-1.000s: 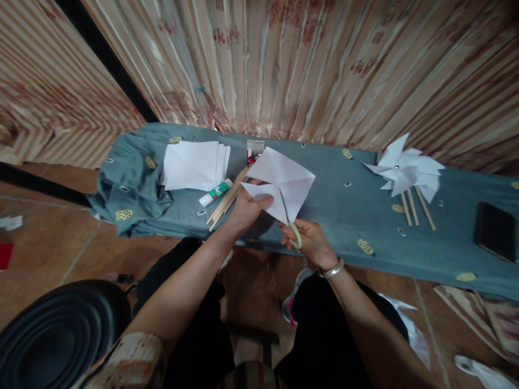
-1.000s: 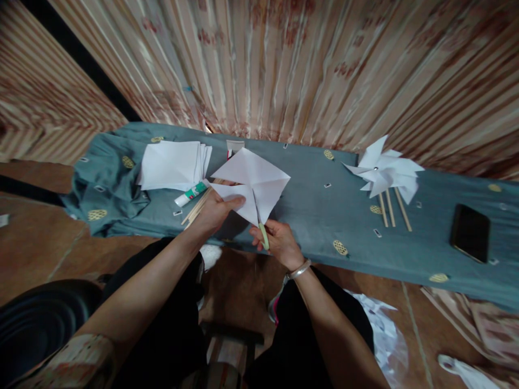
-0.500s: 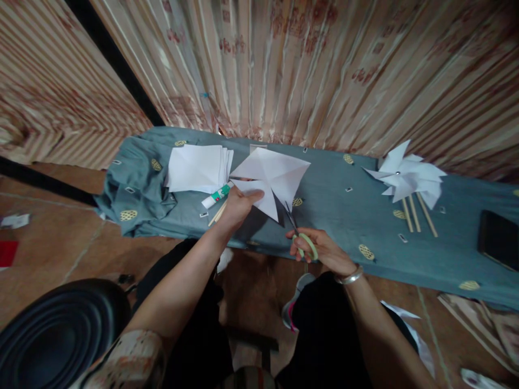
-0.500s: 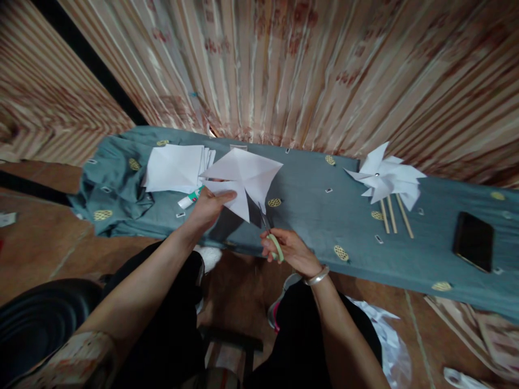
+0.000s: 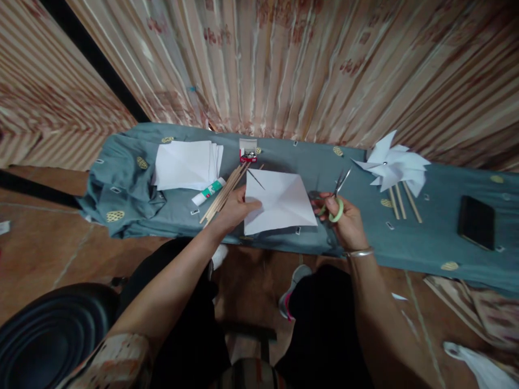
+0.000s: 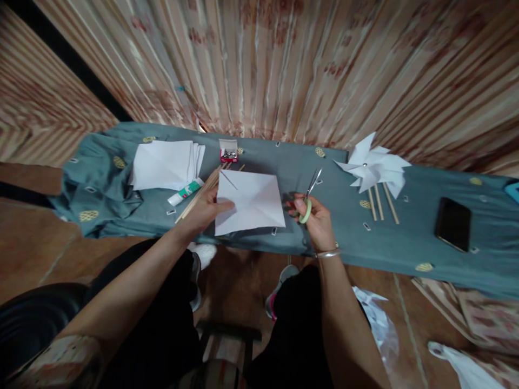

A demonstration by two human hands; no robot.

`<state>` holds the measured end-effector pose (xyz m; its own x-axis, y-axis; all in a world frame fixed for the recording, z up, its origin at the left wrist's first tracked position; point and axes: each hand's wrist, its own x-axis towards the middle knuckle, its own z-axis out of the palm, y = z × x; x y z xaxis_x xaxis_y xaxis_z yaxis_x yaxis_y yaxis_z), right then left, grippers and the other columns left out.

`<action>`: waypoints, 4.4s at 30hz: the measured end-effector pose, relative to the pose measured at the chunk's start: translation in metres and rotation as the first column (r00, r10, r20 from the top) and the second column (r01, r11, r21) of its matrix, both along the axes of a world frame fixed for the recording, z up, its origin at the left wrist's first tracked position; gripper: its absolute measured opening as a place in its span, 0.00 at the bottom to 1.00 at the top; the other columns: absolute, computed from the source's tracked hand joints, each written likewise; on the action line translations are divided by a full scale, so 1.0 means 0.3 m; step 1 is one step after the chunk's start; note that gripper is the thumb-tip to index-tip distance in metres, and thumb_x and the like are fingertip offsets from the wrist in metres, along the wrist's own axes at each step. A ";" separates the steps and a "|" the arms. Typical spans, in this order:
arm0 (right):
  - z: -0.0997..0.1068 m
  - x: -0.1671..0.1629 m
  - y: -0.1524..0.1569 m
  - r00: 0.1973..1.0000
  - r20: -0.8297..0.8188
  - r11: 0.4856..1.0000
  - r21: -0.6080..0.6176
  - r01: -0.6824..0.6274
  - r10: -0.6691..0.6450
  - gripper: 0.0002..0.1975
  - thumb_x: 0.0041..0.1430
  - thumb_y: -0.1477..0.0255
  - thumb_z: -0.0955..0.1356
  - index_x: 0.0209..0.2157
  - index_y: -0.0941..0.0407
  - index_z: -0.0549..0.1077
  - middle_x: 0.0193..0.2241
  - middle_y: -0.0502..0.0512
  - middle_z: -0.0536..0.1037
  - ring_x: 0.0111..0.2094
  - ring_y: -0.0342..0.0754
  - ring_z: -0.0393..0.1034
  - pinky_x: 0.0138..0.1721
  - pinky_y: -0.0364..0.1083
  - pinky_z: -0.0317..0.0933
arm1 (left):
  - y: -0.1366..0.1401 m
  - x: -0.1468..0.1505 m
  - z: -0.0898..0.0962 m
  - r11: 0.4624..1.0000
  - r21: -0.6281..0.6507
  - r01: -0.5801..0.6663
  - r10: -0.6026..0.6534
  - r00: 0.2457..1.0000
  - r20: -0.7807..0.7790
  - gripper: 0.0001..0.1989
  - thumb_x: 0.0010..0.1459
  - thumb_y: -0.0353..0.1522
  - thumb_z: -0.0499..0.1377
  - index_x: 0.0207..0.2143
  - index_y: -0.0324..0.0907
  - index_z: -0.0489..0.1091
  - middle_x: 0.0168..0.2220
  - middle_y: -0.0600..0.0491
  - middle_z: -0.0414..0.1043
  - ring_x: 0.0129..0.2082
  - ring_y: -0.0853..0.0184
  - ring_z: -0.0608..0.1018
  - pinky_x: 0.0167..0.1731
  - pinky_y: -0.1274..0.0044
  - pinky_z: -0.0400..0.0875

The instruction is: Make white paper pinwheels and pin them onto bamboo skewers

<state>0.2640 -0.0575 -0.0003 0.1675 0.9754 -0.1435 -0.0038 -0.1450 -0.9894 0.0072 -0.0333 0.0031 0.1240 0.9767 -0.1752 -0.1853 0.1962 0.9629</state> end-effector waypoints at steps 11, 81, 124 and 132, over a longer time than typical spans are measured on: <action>-0.019 -0.091 0.018 0.997 -0.012 0.994 -0.074 -0.077 0.077 0.28 0.31 0.56 0.79 0.34 0.54 0.73 0.24 0.45 0.72 0.24 0.42 0.65 0.27 0.43 0.61 | -0.012 0.005 -0.008 0.987 -0.049 0.151 -0.150 0.989 0.010 0.21 0.38 0.30 0.67 0.39 0.39 0.76 0.29 0.55 0.77 0.25 0.68 0.75 0.28 0.78 0.67; -0.031 -0.235 -0.049 0.814 -0.191 0.805 -0.143 -0.576 0.549 0.29 0.48 0.48 0.72 0.42 0.57 0.74 0.30 0.55 0.79 0.26 0.42 0.70 0.24 0.40 0.61 | 0.075 0.074 0.031 0.946 -0.056 -0.321 0.318 0.875 0.364 0.21 0.34 0.27 0.70 0.35 0.42 0.74 0.30 0.56 0.78 0.30 0.69 0.78 0.35 0.77 0.70; -0.025 -0.262 -0.055 0.848 -0.227 0.829 -0.200 -0.522 0.479 0.27 0.40 0.51 0.76 0.35 0.57 0.74 0.21 0.48 0.75 0.19 0.39 0.66 0.20 0.39 0.56 | 0.074 0.062 0.026 0.934 -0.087 -0.347 0.355 0.875 0.328 0.12 0.33 0.28 0.71 0.24 0.41 0.72 0.26 0.56 0.76 0.31 0.67 0.78 0.36 0.75 0.71; -0.029 -0.271 -0.054 0.859 -0.228 0.840 -0.204 -0.502 0.458 0.23 0.41 0.53 0.76 0.33 0.56 0.75 0.20 0.47 0.75 0.18 0.39 0.66 0.19 0.39 0.57 | 0.073 0.060 0.029 0.938 -0.079 -0.337 0.343 0.880 0.327 0.12 0.34 0.28 0.71 0.24 0.41 0.72 0.26 0.56 0.76 0.28 0.69 0.77 0.34 0.76 0.70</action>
